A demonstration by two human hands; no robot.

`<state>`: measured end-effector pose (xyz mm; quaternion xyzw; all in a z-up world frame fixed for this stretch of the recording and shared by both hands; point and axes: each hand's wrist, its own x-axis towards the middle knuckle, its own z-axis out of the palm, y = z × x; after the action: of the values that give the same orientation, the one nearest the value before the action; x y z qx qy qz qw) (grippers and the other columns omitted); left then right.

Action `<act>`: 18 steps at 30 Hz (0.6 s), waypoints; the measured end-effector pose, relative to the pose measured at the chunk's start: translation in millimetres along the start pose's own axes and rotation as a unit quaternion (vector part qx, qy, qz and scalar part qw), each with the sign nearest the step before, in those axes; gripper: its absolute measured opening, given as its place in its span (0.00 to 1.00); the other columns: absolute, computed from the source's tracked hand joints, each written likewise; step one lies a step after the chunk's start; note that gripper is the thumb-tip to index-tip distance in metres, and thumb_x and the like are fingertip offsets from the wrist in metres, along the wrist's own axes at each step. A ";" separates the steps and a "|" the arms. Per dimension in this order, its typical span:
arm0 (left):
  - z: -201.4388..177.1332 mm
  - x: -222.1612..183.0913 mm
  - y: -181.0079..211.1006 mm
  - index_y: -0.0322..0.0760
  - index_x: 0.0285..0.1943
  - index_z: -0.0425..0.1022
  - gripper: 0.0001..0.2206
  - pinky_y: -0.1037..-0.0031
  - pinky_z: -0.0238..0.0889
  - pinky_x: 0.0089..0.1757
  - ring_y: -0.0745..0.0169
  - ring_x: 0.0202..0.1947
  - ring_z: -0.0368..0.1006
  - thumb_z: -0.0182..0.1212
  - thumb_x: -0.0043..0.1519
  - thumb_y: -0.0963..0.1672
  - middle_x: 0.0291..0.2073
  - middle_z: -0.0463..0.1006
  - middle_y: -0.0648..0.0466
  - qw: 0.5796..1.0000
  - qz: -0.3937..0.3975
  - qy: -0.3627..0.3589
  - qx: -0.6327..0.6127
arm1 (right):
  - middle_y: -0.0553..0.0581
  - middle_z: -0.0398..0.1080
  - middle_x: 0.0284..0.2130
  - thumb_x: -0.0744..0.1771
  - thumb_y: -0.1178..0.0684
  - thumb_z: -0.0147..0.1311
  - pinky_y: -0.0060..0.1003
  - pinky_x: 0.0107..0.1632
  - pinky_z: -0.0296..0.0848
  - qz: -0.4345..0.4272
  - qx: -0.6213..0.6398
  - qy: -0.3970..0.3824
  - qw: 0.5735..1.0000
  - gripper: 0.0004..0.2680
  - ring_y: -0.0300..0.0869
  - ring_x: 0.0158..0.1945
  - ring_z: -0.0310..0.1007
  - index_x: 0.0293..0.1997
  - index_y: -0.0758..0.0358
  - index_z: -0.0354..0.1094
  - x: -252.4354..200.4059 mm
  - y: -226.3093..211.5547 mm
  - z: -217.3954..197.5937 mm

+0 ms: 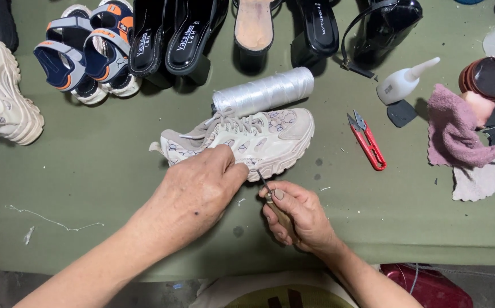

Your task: Hand-stitching the upper part of a white sneaker using an awl and thread on a repair bench.

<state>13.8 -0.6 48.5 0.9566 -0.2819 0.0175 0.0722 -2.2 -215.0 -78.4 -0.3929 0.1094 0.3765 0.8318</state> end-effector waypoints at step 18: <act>-1.0 -11.4 -11.1 0.37 0.45 0.66 0.09 0.56 0.60 0.19 0.44 0.22 0.68 0.54 0.58 0.36 0.41 0.65 0.47 0.998 -0.043 -0.021 -0.048 | 0.65 0.64 0.18 0.69 0.55 0.50 0.29 0.09 0.47 0.040 -0.079 -0.064 0.994 0.09 0.39 0.10 0.55 0.47 0.72 0.71 10.3 -23.6 7.3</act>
<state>10.3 14.9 47.2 0.9634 -0.2422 -0.0194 0.1131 21.0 -213.7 -65.0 -0.4276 0.0410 0.4414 0.7878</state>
